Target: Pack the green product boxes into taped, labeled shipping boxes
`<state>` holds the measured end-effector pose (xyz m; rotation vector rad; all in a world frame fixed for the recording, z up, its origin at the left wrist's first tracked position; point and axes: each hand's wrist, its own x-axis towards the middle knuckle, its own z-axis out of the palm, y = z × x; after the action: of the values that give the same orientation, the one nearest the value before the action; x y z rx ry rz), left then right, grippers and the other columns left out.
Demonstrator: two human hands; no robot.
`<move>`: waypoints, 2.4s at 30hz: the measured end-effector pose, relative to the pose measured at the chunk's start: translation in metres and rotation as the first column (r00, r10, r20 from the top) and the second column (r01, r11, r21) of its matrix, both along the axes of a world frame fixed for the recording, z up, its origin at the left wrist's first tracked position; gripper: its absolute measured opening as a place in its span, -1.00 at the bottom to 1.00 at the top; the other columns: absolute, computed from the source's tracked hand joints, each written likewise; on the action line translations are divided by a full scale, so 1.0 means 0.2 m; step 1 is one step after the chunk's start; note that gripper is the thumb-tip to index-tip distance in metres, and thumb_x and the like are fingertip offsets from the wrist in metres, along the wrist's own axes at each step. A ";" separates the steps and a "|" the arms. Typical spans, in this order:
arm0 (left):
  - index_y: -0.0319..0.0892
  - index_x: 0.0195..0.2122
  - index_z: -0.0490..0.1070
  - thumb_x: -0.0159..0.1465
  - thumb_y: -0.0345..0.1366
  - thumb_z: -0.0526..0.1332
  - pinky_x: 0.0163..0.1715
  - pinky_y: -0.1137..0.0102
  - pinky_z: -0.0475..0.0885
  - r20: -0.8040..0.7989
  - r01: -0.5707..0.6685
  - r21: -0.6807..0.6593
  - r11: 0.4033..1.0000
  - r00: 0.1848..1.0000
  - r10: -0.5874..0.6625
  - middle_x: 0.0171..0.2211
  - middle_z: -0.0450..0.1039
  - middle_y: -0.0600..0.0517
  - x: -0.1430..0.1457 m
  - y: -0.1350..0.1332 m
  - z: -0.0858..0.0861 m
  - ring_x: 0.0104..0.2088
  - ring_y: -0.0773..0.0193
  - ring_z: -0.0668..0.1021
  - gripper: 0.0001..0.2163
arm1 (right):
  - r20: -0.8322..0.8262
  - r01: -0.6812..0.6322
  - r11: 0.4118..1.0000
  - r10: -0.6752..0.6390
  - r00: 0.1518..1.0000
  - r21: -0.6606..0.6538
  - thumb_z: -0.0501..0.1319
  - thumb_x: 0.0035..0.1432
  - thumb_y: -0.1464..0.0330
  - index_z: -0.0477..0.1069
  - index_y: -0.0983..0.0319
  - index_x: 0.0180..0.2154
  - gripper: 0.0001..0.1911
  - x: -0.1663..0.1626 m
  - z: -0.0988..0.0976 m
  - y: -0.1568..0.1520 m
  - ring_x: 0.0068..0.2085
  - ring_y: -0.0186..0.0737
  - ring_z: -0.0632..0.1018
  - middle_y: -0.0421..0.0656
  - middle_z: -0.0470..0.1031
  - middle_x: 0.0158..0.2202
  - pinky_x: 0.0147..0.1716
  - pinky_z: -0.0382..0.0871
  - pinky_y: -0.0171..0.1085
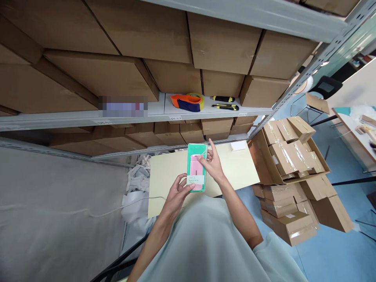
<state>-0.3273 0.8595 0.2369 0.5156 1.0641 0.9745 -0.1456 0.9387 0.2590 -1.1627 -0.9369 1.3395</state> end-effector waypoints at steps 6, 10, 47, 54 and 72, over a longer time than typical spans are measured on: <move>-0.16 0.04 0.57 0.18 -0.03 0.57 0.19 -0.02 0.58 0.326 0.108 -0.065 0.992 0.942 -0.081 0.10 0.69 -0.22 -0.02 -0.06 -0.01 0.11 -0.18 0.70 -0.51 | -0.176 0.036 0.992 -0.057 0.983 -0.118 0.40 0.07 0.03 0.45 0.04 0.19 -0.33 -0.05 -0.02 0.01 -0.16 -0.03 0.65 -0.20 0.64 -0.12 -0.11 0.64 -0.10; -0.19 0.06 0.61 0.19 -0.14 0.51 0.26 -0.18 0.53 0.461 0.152 -0.131 0.980 0.884 -0.075 0.02 0.73 -0.22 0.02 -0.10 -0.05 0.13 -0.25 0.71 -0.56 | -0.255 -0.012 0.984 -0.034 0.966 -0.175 0.36 0.06 -0.08 0.40 0.08 -0.14 -0.51 -0.07 -0.07 -0.01 -0.18 0.05 0.67 -0.16 0.62 -0.24 -0.12 0.67 -0.03; -0.12 -0.13 0.59 -0.07 -0.28 0.67 -0.23 0.40 0.55 0.017 -0.016 -0.018 1.000 1.000 0.017 -0.10 0.72 -0.08 -0.10 -0.08 0.03 -0.05 0.01 0.72 -0.52 | 0.001 -0.183 0.983 0.184 0.983 0.030 0.42 0.19 -0.25 0.34 -0.09 0.41 -0.12 -0.01 0.01 0.03 0.19 -0.03 0.62 -0.10 0.59 0.20 0.10 0.61 -0.09; -0.10 -0.16 0.49 -0.05 -0.21 0.70 -0.11 0.34 0.57 -0.130 0.001 0.058 0.998 0.992 0.006 -0.03 0.68 -0.05 -0.14 -0.06 0.02 -0.04 0.07 0.70 -0.49 | 0.164 -0.210 0.975 0.197 0.967 0.071 0.54 0.19 -0.09 0.04 -0.06 0.60 0.14 -0.05 0.00 0.05 -0.03 -0.15 0.55 -0.09 0.54 0.13 0.00 0.56 -0.20; -0.18 0.10 0.64 -0.02 -0.17 0.68 0.24 0.03 0.57 0.072 0.020 -0.035 0.999 0.997 -0.017 0.13 0.69 -0.25 -0.10 -0.07 0.00 0.27 -0.31 0.63 -0.36 | -0.050 -0.292 0.953 0.296 0.954 0.083 0.46 0.23 -0.19 -0.03 -0.13 0.62 0.15 0.05 -0.06 0.04 0.17 -0.08 0.64 -0.07 0.51 0.31 0.27 0.54 -0.02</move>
<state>-0.3468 0.8451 0.2378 0.4569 1.0089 0.9492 -0.1366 0.9464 0.2468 -0.9443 -1.1377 1.5546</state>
